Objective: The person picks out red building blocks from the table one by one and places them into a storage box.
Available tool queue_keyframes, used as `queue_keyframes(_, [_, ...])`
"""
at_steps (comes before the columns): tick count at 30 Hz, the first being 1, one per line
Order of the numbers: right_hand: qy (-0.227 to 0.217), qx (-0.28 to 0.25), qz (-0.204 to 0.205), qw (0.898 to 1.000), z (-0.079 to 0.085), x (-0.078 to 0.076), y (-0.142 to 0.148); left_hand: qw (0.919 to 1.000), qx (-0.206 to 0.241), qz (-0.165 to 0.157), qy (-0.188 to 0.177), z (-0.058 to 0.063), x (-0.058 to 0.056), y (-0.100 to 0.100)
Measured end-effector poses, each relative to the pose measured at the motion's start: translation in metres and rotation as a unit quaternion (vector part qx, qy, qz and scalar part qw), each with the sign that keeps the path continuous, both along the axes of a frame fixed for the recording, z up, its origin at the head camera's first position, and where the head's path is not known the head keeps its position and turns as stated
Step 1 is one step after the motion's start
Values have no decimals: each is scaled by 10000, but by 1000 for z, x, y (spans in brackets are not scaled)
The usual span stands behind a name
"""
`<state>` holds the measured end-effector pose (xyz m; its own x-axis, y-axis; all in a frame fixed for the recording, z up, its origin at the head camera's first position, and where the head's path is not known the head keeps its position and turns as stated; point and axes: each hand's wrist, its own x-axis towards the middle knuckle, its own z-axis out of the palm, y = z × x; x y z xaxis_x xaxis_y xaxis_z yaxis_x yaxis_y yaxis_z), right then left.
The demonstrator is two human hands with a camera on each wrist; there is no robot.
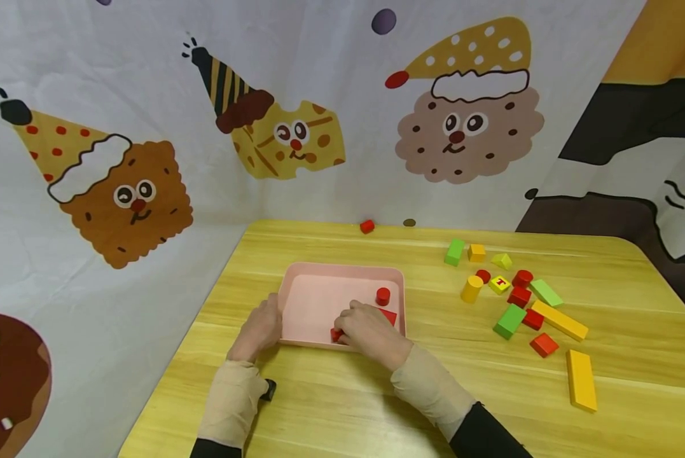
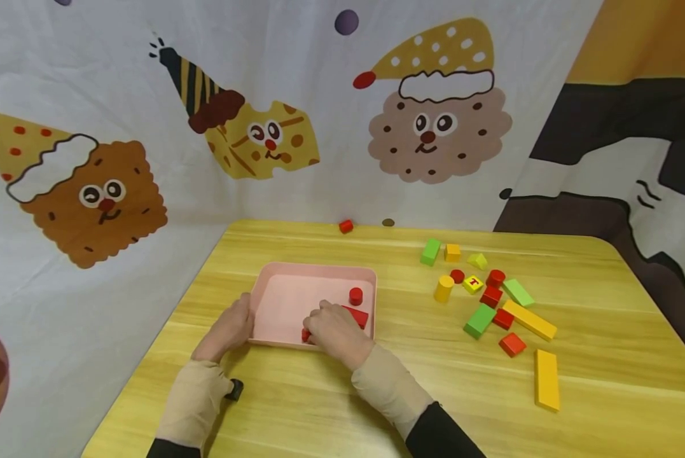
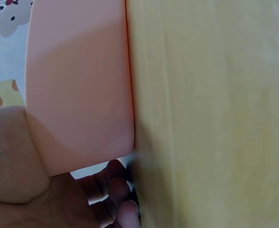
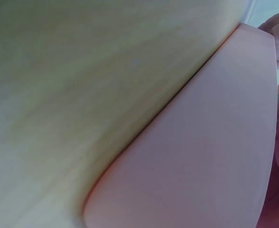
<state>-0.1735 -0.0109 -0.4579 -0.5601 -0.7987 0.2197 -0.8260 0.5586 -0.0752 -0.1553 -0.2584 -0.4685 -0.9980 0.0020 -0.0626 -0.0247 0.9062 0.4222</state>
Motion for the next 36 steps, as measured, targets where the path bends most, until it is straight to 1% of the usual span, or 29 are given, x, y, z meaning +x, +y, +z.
queue_keyframes(4, [26, -32, -9, 10000, 1, 1, 2, 10000, -12, -23, 6, -1, 0, 0])
queue_keyframes(13, [-110, -425, -45, 9990, 3, 4, 12, 9998, -44, -90, 178, -1, 0, 0])
queue_keyframes(19, [-96, -551, -245, 9981, 3, 5, 20, 9999, -13, -78, 146, -1, 0, 1])
queue_keyframes(26, [-7, -952, -414, 9946, 6, 5, 34, 10000, -39, -48, 70, -2, -1, 0])
queue_keyframes(29, [37, -1028, -473, 9936, 6, 5, 39, 10000, -35, -41, 80, -2, -1, -1])
queue_keyframes(33, [-62, -1085, -589, 9923, 7, 7, 46, 9999, -45, -49, 88, -3, -1, -1])
queue_keyframes(36, [-33, -1148, -617, 9915, 8, 8, 51, 10000, -44, -41, 79, -3, -1, -1])
